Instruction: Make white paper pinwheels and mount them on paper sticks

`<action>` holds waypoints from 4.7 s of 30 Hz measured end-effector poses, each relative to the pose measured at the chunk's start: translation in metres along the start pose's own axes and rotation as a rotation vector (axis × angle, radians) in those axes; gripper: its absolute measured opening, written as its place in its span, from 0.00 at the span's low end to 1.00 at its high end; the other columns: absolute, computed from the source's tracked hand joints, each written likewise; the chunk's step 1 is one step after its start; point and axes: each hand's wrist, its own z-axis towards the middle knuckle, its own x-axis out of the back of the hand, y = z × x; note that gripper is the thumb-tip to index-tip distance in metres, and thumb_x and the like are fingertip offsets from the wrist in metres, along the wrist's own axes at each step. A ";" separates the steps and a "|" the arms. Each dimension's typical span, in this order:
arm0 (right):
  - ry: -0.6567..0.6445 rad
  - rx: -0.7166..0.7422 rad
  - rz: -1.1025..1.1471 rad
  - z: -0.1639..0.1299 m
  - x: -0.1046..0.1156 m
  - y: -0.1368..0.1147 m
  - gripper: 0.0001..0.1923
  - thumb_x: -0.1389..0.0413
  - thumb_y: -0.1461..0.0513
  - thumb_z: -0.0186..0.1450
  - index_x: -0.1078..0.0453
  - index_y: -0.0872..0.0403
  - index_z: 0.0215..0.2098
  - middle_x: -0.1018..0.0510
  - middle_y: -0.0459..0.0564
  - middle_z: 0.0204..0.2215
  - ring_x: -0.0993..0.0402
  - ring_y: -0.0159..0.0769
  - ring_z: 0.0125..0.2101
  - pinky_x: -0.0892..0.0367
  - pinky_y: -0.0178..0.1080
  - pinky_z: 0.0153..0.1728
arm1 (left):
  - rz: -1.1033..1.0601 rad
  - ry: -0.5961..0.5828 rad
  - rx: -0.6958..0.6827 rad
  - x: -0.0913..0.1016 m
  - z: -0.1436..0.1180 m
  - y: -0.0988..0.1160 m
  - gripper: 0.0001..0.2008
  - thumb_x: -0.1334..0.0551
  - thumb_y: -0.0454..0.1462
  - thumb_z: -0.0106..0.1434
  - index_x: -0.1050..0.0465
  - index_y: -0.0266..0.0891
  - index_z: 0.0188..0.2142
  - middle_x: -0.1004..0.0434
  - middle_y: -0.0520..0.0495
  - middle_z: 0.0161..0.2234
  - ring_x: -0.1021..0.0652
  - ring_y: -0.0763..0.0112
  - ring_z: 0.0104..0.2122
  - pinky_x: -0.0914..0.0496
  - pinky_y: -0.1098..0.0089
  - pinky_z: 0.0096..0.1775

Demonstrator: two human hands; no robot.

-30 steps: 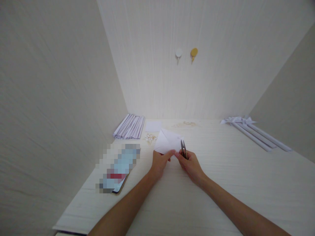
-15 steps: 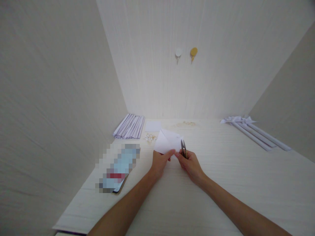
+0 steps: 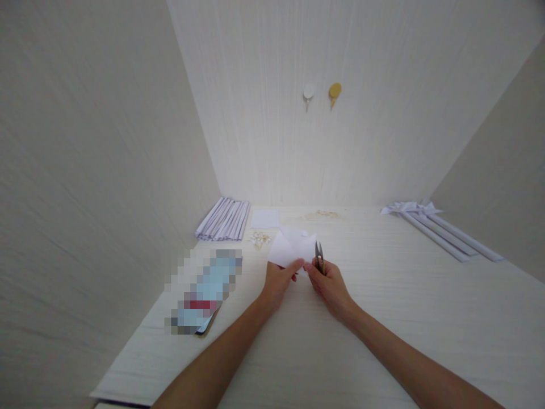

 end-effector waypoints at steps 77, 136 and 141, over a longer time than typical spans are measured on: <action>-0.292 -0.019 -0.281 -0.004 -0.005 -0.013 0.17 0.56 0.52 0.58 0.48 0.53 0.17 0.47 0.35 0.07 0.55 0.21 0.08 0.58 0.29 0.09 | -0.270 0.111 0.020 0.005 0.005 0.007 0.10 0.38 0.39 0.47 0.32 0.34 0.27 0.26 0.50 0.22 0.24 0.73 0.24 0.34 0.76 0.24; 0.013 -0.004 -0.012 -0.006 -0.005 -0.007 0.10 0.43 0.57 0.49 0.35 0.56 0.23 0.47 0.35 0.09 0.55 0.21 0.10 0.59 0.30 0.11 | 0.076 -0.030 -0.091 0.005 0.002 0.002 0.12 0.40 0.41 0.49 0.38 0.36 0.18 0.39 0.55 0.13 0.37 0.80 0.14 0.42 0.77 0.17; 0.005 0.014 -0.035 -0.006 -0.006 -0.007 0.12 0.43 0.55 0.50 0.35 0.56 0.21 0.45 0.37 0.10 0.54 0.21 0.11 0.59 0.30 0.11 | 0.120 -0.050 -0.102 0.004 0.000 0.004 0.13 0.40 0.41 0.49 0.38 0.36 0.16 0.39 0.55 0.13 0.37 0.79 0.14 0.42 0.76 0.18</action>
